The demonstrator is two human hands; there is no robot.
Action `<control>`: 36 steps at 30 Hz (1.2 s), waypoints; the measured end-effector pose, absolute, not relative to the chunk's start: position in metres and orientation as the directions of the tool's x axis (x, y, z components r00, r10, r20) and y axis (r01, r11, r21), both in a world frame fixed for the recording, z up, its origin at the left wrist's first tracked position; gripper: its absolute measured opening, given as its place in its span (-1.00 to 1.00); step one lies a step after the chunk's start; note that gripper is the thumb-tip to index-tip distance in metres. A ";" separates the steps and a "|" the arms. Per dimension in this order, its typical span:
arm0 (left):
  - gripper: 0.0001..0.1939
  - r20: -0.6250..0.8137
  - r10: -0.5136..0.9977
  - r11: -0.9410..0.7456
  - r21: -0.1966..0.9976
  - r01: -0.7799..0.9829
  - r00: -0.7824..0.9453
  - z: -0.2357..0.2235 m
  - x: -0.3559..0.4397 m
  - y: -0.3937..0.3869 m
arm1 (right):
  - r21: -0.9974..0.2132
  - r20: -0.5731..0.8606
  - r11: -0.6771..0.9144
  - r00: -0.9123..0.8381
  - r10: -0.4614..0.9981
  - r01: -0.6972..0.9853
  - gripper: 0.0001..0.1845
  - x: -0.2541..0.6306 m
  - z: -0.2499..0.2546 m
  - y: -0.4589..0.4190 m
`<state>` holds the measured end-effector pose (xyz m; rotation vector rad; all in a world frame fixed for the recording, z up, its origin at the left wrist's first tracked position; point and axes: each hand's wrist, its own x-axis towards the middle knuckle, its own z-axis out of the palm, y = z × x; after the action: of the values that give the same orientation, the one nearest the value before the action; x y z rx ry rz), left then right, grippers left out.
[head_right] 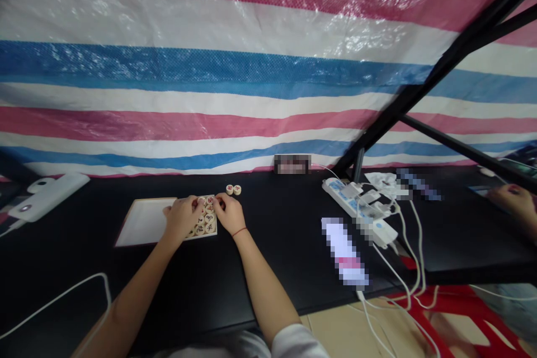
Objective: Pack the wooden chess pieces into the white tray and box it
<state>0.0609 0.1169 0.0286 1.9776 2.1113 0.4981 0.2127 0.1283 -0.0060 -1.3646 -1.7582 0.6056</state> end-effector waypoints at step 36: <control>-0.68 0.369 0.914 -0.265 0.859 0.438 -0.171 0.005 0.042 0.119 | -0.605 0.343 -0.054 0.321 0.883 0.795 -0.81 0.280 -0.026 0.151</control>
<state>0.0421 0.1186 0.0049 1.6576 1.5458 1.4309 0.2798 0.1506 -0.0262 -1.8560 -1.4869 0.1525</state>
